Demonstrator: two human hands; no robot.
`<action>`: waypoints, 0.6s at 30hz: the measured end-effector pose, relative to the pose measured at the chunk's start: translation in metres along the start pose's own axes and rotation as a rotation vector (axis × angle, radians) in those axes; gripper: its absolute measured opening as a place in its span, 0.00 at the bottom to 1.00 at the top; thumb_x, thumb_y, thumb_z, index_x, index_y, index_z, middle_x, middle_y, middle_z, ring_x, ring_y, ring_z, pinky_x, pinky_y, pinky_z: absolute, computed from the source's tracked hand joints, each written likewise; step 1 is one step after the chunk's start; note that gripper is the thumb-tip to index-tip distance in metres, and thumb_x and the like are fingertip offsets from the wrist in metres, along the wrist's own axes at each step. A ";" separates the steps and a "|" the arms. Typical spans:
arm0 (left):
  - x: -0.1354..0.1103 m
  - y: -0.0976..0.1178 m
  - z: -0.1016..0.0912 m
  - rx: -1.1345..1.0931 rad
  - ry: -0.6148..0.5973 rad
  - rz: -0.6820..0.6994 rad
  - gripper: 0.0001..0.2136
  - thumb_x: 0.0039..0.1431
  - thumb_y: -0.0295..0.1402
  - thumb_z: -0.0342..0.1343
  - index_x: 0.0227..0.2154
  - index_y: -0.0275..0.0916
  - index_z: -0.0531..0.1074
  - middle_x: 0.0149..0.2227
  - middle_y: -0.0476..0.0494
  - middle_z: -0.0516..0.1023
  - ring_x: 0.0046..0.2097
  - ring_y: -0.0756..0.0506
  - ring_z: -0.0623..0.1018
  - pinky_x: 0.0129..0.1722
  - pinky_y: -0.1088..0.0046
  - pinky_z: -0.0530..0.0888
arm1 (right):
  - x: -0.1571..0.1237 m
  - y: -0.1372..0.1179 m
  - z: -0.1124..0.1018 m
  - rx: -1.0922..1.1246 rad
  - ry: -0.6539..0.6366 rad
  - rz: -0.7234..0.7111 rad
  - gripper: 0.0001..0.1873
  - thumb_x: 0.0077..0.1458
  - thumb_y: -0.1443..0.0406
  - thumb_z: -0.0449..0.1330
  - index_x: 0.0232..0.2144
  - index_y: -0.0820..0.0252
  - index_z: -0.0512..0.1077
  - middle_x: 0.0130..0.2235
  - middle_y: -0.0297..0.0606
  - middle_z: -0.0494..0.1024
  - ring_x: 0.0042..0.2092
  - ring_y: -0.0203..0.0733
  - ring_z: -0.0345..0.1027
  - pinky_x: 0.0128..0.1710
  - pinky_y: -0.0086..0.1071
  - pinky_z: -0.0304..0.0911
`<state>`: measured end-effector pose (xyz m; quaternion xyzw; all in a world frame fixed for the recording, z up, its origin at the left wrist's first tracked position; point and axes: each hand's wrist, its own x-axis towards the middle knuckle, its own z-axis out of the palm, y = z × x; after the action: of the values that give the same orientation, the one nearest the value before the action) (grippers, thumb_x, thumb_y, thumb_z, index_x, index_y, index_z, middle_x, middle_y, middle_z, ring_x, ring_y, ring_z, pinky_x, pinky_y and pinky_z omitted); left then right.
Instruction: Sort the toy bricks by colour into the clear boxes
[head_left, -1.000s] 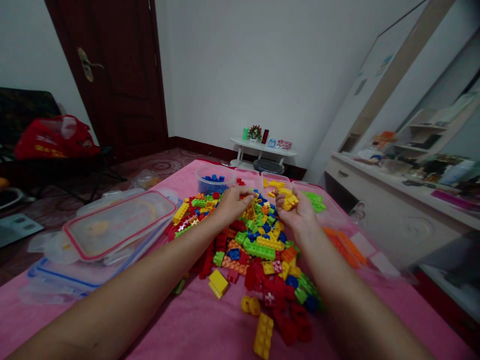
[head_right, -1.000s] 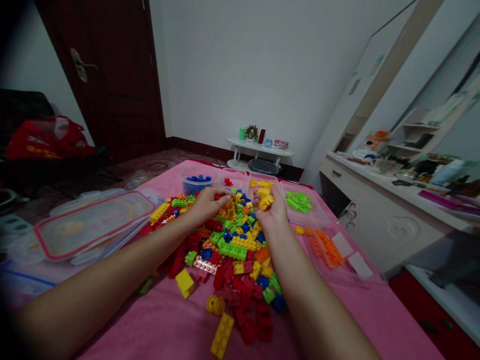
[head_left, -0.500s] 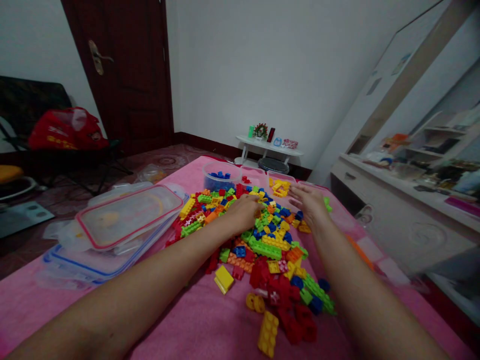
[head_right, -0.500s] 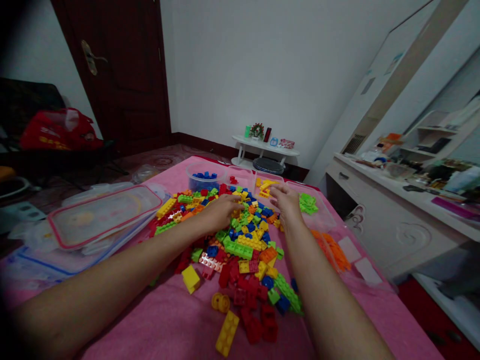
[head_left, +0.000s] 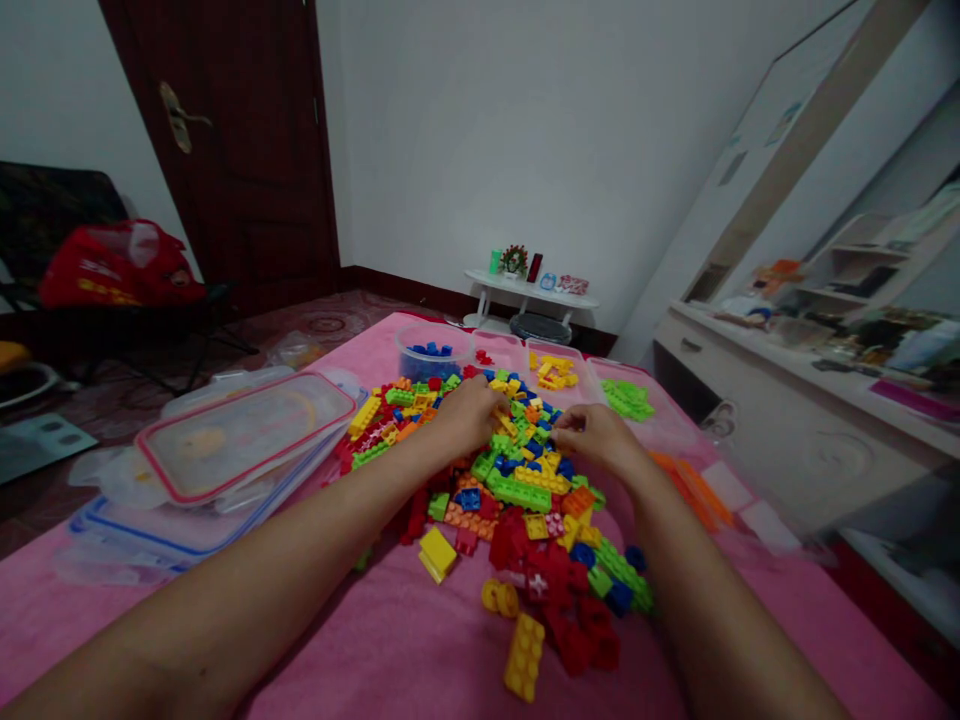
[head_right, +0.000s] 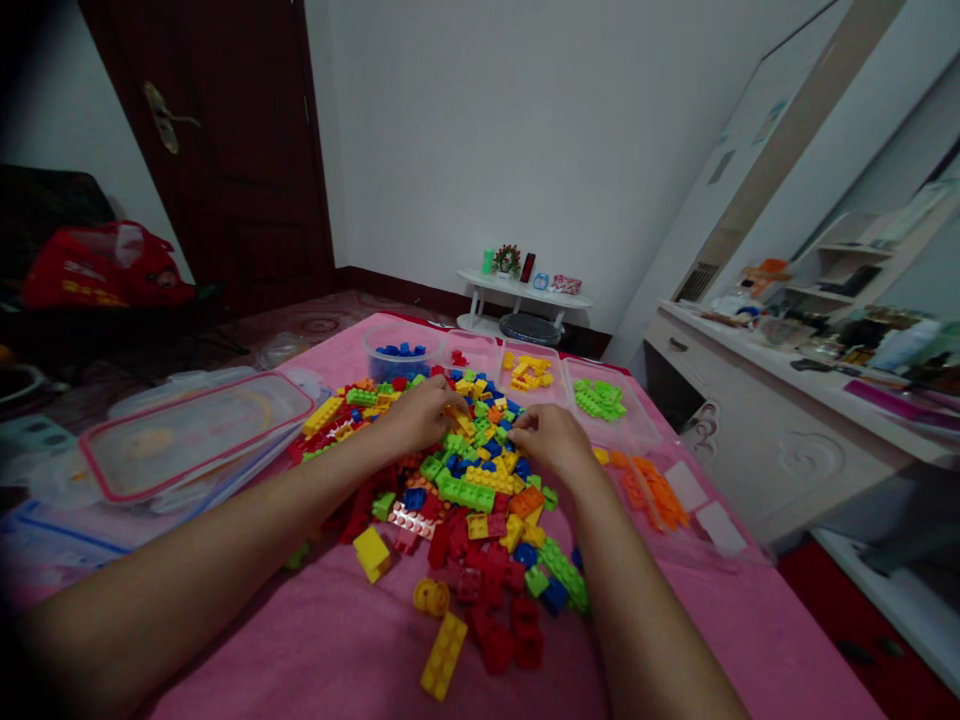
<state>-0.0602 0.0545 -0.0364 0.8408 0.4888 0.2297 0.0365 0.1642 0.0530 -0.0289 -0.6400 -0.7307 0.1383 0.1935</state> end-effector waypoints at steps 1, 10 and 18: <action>0.000 0.000 -0.002 -0.001 -0.003 -0.008 0.12 0.50 0.28 0.54 0.38 0.43 0.77 0.37 0.41 0.71 0.41 0.42 0.72 0.39 0.70 0.69 | -0.001 -0.003 -0.004 -0.036 -0.004 -0.033 0.09 0.43 0.62 0.60 0.26 0.60 0.76 0.25 0.36 0.77 0.27 0.36 0.66 0.26 0.26 0.56; 0.005 -0.011 -0.019 -0.113 0.124 -0.023 0.10 0.49 0.32 0.57 0.35 0.40 0.76 0.34 0.43 0.74 0.37 0.44 0.72 0.39 0.70 0.68 | -0.020 -0.027 -0.009 -0.433 -0.214 -0.081 0.18 0.35 0.67 0.62 0.34 0.47 0.77 0.31 0.32 0.76 0.30 0.37 0.66 0.26 0.28 0.51; 0.010 -0.005 -0.017 -0.872 -0.013 -0.217 0.12 0.49 0.40 0.55 0.25 0.34 0.72 0.19 0.53 0.66 0.21 0.53 0.66 0.21 0.80 0.61 | -0.022 -0.030 -0.008 -0.492 -0.232 -0.094 0.07 0.35 0.67 0.61 0.24 0.55 0.74 0.27 0.34 0.75 0.27 0.37 0.64 0.24 0.28 0.48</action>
<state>-0.0677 0.0624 -0.0190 0.6920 0.4314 0.4038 0.4146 0.1438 0.0269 -0.0112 -0.6130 -0.7885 0.0201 -0.0466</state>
